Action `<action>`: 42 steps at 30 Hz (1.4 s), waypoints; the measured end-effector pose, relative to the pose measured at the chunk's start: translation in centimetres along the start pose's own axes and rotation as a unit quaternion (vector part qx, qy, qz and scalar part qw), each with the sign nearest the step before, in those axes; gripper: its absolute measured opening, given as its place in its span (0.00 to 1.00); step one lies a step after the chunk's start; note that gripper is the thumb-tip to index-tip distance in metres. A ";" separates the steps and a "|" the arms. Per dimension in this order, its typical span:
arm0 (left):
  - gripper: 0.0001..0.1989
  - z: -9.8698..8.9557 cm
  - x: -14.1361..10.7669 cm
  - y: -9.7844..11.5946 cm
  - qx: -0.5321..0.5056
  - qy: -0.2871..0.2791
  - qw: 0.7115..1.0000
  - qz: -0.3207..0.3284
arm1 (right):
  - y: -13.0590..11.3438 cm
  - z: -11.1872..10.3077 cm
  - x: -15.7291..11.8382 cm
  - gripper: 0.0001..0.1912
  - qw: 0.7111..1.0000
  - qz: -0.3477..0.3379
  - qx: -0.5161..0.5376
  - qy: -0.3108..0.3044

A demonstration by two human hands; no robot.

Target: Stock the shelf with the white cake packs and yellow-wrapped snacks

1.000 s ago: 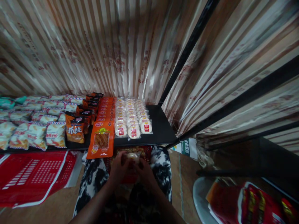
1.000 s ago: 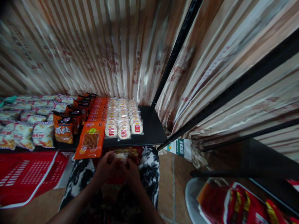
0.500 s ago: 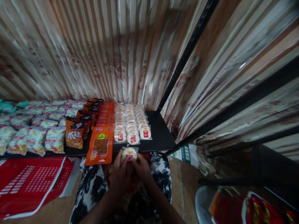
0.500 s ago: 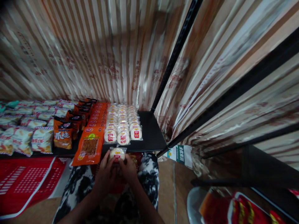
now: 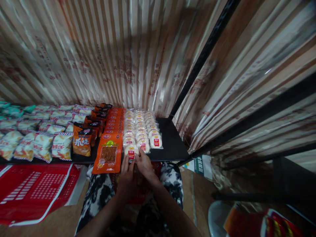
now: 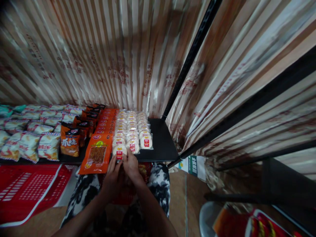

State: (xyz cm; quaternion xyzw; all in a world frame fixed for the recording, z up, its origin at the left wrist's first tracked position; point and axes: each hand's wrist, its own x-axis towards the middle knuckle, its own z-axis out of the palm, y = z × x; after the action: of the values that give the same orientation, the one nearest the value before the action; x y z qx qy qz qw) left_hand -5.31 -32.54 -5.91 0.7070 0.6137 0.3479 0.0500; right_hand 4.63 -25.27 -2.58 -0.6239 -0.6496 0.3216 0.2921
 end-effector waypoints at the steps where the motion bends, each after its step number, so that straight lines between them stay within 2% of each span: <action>1: 0.21 0.1 0.1 -0.1 -0.002 -0.001 1.000 -0.006 | -0.1 0.1 0.2 0.21 1.000 -0.003 -0.009 -0.004; 6: 0.23 0.5 0.9 -0.7 -0.024 -0.007 1.000 -0.018 | -0.3 0.9 1.1 0.20 0.999 0.002 -0.024 0.026; 11: 0.25 1.0 1.3 -1.3 -0.036 -0.020 0.999 -0.036 | -0.4 1.4 1.5 0.21 0.999 -0.024 -0.014 0.033; 16: 0.26 1.3 1.6 -1.6 -0.028 -0.031 0.998 -0.041 | 0.0 2.1 1.3 0.22 0.994 -0.079 0.016 0.070; 20: 0.26 1.4 1.6 -1.7 -0.030 -0.020 0.999 -0.033 | 0.3 2.6 0.9 0.24 0.988 -0.113 0.013 0.101; 28: 0.25 1.6 1.5 -2.1 -0.024 -0.019 0.999 -0.036 | 0.6 3.0 0.2 0.27 0.982 -0.156 -0.007 0.109; 33: 0.26 2.0 1.2 -2.5 -0.014 -0.013 1.000 -0.014 | 1.1 3.4 -0.2 0.25 0.980 -0.162 -0.013 0.117; 38: 0.30 2.4 0.8 -2.6 -0.008 0.001 1.000 -0.008 | 0.8 2.9 -0.6 0.21 0.981 -0.165 -0.028 0.100; 42: 0.28 2.3 0.9 -2.4 0.004 -0.003 1.000 -0.002 | 0.5 2.4 -0.8 0.22 0.981 -0.160 -0.047 0.100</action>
State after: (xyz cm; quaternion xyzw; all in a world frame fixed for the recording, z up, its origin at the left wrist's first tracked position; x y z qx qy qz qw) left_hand -6.05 -30.36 -8.49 0.7066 0.6165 0.3436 0.0500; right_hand 3.17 -26.16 -4.46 -0.5538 -0.7231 0.1754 0.3735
